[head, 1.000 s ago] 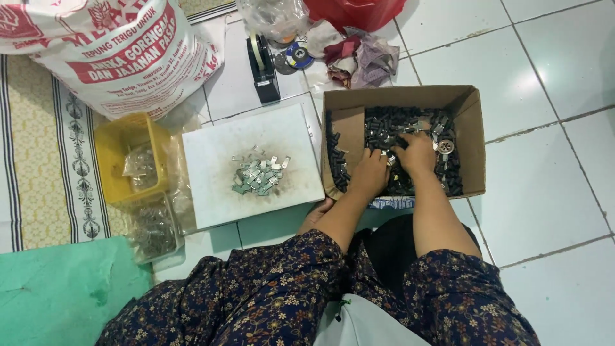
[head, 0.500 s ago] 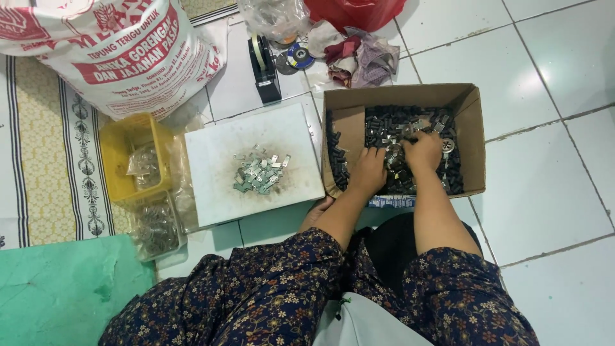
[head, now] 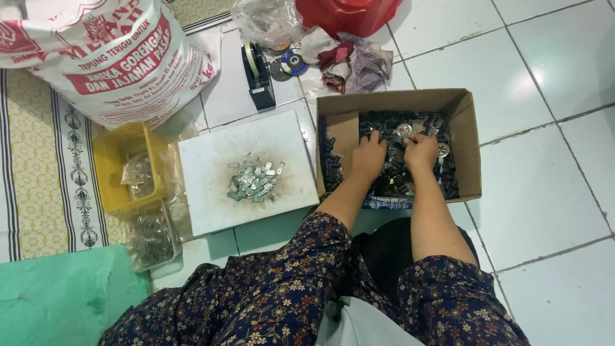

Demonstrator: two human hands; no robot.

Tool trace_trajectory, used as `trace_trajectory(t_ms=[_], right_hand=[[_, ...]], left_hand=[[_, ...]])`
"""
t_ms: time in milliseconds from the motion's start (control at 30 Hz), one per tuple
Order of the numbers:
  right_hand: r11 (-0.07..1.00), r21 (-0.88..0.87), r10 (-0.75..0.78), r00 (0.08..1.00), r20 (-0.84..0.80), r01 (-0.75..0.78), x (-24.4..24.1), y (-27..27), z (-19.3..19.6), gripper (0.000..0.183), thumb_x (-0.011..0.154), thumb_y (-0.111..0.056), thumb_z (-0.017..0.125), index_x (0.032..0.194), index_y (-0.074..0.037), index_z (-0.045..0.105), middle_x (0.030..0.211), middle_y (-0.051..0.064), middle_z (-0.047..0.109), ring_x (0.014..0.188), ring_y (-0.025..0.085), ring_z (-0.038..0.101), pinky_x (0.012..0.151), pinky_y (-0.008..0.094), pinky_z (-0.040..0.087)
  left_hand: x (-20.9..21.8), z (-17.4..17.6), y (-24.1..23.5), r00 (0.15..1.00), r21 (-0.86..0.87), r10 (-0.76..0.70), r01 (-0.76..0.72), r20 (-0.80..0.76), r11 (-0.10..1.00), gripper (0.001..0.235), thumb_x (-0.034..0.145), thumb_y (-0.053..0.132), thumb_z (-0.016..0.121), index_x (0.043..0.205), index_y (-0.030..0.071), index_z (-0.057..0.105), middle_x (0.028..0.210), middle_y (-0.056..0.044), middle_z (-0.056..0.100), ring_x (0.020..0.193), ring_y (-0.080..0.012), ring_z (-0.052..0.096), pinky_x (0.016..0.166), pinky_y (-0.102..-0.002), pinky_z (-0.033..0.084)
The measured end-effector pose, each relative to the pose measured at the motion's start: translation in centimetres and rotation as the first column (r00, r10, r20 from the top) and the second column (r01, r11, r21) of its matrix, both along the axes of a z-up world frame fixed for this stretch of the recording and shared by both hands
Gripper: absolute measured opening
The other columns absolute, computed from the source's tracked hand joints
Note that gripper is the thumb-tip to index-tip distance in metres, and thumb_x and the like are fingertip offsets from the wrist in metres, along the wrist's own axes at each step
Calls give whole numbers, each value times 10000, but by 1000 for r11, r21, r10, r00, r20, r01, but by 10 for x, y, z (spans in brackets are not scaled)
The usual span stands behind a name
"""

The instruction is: Sorting small metal components from a large cardboard box onto a white board and into a yellow container while sitting on the floor.

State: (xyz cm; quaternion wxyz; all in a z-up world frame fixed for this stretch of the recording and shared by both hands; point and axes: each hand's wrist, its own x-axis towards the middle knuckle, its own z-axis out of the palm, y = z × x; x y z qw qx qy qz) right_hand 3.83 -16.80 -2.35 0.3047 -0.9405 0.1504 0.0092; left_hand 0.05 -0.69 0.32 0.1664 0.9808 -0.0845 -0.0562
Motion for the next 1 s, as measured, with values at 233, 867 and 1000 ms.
trace_trajectory(t_ms=[233, 867, 1000], right_hand=[[971, 230, -70, 997, -12, 71, -4, 6, 17, 228, 979, -164, 753, 1165, -32, 757, 1170, 262, 639, 1228, 427, 586, 1050, 470, 453], [554, 823, -45, 992, -116, 121, -7, 5, 38, 451, 798, -24, 844, 1211, 17, 668, 1039, 106, 659, 931, 203, 716, 683, 275, 642], [540, 836, -27, 995, -98, 97, -3, 8, 32, 453, 798, 27, 853, 1215, 23, 678, 1034, 171, 639, 943, 264, 718, 712, 393, 672]], left_hand=[[-10, 19, -7, 997, -40, 22, -19, 74, 999, 103, 952, 47, 636, 1019, 7, 703, 1166, -153, 560, 966, -262, 617, 700, -327, 622], [-5, 3, 10, 773, -791, 243, -611, -586, 36, 407, 923, 72, 771, 1297, 10, 622, 1101, -240, 647, 970, -289, 690, 774, -372, 640], [3, -12, 14, 778, -794, 157, -590, -608, -149, 511, 893, 5, 785, 1336, -42, 535, 1098, -235, 603, 962, -291, 686, 798, -377, 649]])
